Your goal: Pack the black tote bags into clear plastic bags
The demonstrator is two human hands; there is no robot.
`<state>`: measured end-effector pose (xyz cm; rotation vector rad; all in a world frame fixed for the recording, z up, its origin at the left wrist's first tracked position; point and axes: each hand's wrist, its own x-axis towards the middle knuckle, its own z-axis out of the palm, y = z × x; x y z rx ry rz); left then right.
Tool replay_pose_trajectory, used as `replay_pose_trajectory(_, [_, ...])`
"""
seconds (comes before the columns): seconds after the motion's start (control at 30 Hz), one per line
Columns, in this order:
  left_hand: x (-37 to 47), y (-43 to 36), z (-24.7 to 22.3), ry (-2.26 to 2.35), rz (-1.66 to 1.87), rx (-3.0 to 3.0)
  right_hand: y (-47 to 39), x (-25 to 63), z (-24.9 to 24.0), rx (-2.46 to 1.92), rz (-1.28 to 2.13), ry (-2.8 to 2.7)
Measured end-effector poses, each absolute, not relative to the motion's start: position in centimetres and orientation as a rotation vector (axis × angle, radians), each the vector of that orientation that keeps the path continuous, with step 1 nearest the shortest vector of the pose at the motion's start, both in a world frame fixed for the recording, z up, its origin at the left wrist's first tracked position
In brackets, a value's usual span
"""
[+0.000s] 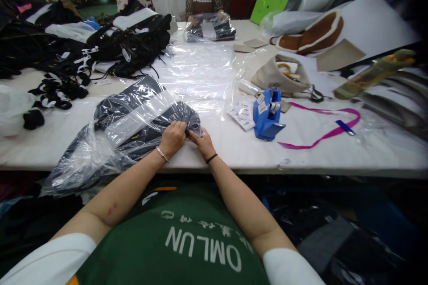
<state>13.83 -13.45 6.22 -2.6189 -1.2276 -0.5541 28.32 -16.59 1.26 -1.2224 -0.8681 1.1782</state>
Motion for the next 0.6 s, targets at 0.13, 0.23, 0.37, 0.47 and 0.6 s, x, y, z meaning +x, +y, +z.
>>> replay_pose_trajectory(0.13, [13.8,-13.4,5.1,-1.178,-0.632,-2.676,-15.5,27.6,0.7,-1.416,1.095,-0.750])
replay_pose_trajectory(0.23, [14.0,-13.5,5.1,-1.191,-0.632,-2.708,-14.9,27.3,0.8,-1.563,1.028,-0.743])
replay_pose_trajectory(0.37, [13.9,-14.5,5.9,-1.103,-0.581,-2.796,-15.3,27.9,1.5,-1.354,1.158,-0.663])
replay_pose_trajectory(0.47, [13.6,-15.5,5.8,-1.052,-0.504,-2.810,-16.0,28.5,2.0,-1.081,1.352,-0.596])
replay_pose_trajectory(0.6, [13.4,-15.7,4.5,-1.001,-0.420,-2.763,-16.3,28.9,2.1,-1.158,1.319,-0.620])
